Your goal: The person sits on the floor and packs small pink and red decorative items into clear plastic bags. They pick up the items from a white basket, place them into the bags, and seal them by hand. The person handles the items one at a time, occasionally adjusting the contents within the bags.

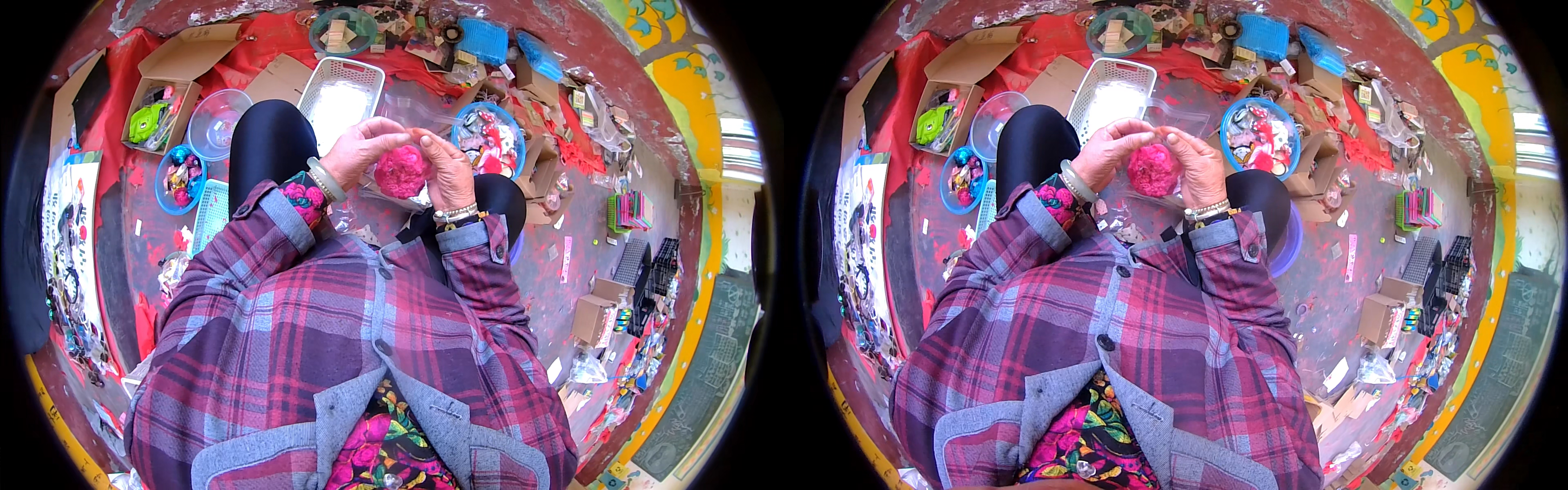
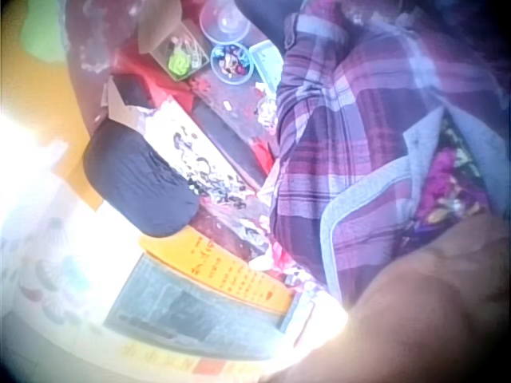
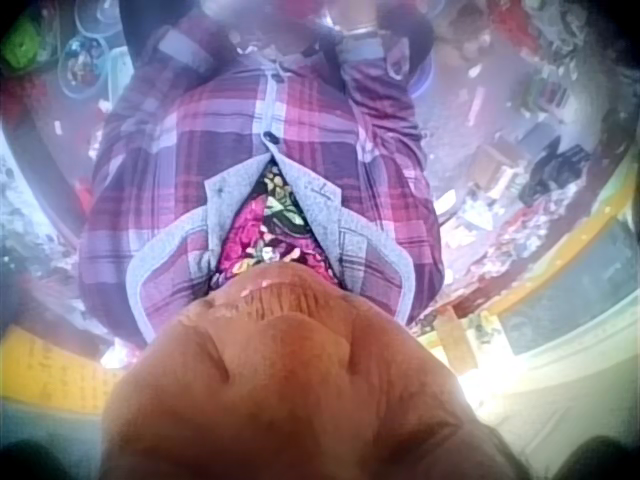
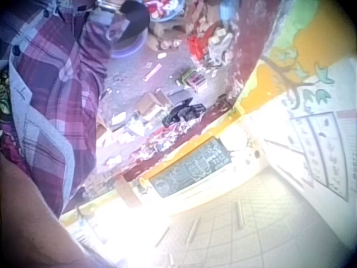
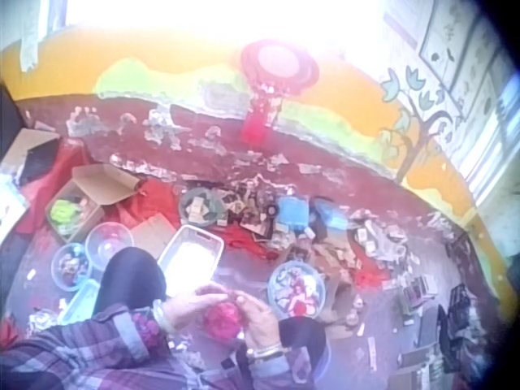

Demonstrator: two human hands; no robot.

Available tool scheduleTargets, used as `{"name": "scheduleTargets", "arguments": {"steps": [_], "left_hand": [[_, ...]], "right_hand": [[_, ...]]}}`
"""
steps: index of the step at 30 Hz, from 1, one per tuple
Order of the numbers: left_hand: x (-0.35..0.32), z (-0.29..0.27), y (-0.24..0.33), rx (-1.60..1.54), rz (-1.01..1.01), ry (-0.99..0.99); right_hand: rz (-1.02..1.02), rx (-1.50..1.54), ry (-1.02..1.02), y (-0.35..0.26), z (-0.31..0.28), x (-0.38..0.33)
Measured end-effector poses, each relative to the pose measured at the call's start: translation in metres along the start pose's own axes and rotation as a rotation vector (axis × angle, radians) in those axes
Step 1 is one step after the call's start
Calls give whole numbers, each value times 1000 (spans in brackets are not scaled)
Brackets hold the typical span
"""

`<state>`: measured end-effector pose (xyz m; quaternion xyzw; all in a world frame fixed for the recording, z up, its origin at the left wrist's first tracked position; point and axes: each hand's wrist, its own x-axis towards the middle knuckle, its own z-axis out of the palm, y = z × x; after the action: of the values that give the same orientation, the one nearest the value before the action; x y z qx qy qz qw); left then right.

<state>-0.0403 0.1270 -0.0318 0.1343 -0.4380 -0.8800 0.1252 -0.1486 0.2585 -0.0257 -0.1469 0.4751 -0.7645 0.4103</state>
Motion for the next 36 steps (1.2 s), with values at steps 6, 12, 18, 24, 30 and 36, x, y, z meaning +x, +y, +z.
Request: {"name": "scheduleTargets", "arguments": {"steps": [6,12,18,24,30,36], "left_hand": [[-10,8,11,155,96,79],[-20,16,16,55,58,39],[-30,31,34,236,77,-5],[-32,35,32,261,208,-16],[-39,45,40,81,181,-82],[-46,48,60,251,169,-139]], "right_hand": [[10,132,-24,-13,16,-10],[-57,139,77,-14,9,-17],[-98,74,31,-21,13,-29],[-162,-13,66,-25,26,-39],[-250,33,103,-29,32,-47],[-281,-27,123,-37,35,-58]]}}
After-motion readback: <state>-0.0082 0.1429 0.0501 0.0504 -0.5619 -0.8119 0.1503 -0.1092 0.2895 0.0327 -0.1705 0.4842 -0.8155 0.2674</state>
